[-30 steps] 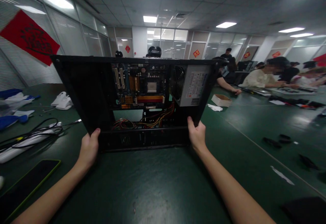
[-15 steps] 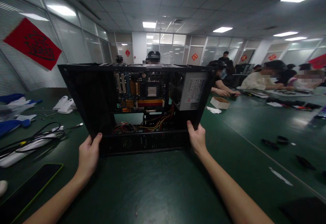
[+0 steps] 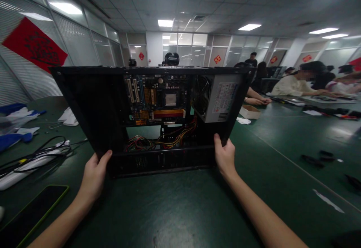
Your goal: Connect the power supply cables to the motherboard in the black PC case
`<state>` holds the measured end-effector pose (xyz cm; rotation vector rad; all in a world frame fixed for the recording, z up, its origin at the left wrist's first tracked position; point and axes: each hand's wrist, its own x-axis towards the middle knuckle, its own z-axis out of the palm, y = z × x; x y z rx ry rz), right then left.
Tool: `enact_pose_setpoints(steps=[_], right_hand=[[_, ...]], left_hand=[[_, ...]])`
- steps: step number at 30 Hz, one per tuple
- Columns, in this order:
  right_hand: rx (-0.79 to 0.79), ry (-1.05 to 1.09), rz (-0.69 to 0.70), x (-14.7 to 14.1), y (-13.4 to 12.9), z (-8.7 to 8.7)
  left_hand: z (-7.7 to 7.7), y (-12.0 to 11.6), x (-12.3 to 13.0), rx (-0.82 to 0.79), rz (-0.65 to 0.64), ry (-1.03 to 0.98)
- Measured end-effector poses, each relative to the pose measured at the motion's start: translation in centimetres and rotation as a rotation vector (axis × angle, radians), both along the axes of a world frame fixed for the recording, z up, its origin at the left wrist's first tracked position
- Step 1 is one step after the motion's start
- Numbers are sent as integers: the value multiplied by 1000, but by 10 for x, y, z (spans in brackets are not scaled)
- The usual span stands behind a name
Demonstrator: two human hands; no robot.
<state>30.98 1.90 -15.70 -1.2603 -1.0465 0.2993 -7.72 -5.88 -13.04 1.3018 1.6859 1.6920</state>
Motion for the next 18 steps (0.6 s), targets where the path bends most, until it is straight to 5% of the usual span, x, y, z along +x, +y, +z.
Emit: enact_pose_setpoints(steps=[6,11,13,16,18], right_hand=[[110,65,-39,-6,4,-9],[161,-48,-78,-3,9,-13],[320,-173,-133,-2,2,-6],[767,-416,-221,-12,-21,19],[987,-641,-57,-36,-35,43]], left_hand=[[19,15,-2,-114,183,127],[21,8,5,11,268,202],[18,7,8,84,287,222],[14,8,11,191,302,246],[10,8,13,224,321,268]])
